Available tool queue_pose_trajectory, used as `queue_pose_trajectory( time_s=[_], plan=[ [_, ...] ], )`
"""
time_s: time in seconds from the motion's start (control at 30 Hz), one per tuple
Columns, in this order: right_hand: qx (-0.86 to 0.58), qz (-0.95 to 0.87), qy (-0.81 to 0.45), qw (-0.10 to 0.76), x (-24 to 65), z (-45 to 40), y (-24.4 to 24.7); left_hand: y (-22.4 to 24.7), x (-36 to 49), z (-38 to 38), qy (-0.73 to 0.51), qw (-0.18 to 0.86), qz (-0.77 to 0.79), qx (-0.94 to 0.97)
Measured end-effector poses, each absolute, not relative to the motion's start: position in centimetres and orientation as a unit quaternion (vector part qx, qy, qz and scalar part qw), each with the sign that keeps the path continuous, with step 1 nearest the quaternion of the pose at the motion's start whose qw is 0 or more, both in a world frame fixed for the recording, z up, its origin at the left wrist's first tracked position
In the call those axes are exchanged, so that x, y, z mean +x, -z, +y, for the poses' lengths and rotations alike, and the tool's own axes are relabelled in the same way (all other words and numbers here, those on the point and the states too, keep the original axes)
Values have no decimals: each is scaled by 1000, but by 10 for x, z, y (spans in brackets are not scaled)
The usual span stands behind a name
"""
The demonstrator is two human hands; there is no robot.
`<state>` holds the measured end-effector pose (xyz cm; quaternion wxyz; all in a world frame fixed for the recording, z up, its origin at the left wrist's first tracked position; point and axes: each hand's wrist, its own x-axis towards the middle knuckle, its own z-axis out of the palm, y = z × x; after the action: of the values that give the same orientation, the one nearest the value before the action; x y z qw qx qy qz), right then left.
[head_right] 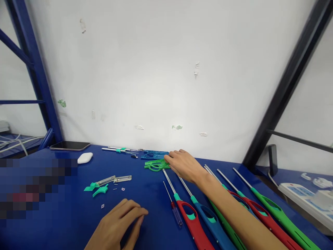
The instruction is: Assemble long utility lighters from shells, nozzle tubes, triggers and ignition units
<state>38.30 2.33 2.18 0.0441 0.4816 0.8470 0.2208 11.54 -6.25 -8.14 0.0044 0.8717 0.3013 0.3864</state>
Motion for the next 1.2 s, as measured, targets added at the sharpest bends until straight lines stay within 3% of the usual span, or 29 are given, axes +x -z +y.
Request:
queue_pose_trajectory(
  time_s=[0.27, 0.5, 0.7, 0.9, 1.2],
  plan=[
    [389, 885, -256, -22, 353, -28, -26, 40, 96, -63, -492, -45, 391, 777],
    [364, 921, -131, -42, 329, -51, -1, 44, 58, -51, -267, 34, 464, 844],
    [365, 929, -50, -28, 313, -63, 1, 56, 36, -53, -185, 92, 468, 859],
    [422, 898, -125, 3, 315, -18, -14, 30, 34, -47, -80, 83, 558, 822],
    [490, 854, -169, 43, 319, 89, -16, 2, 21, -20, -92, -4, 659, 747]
  ],
)
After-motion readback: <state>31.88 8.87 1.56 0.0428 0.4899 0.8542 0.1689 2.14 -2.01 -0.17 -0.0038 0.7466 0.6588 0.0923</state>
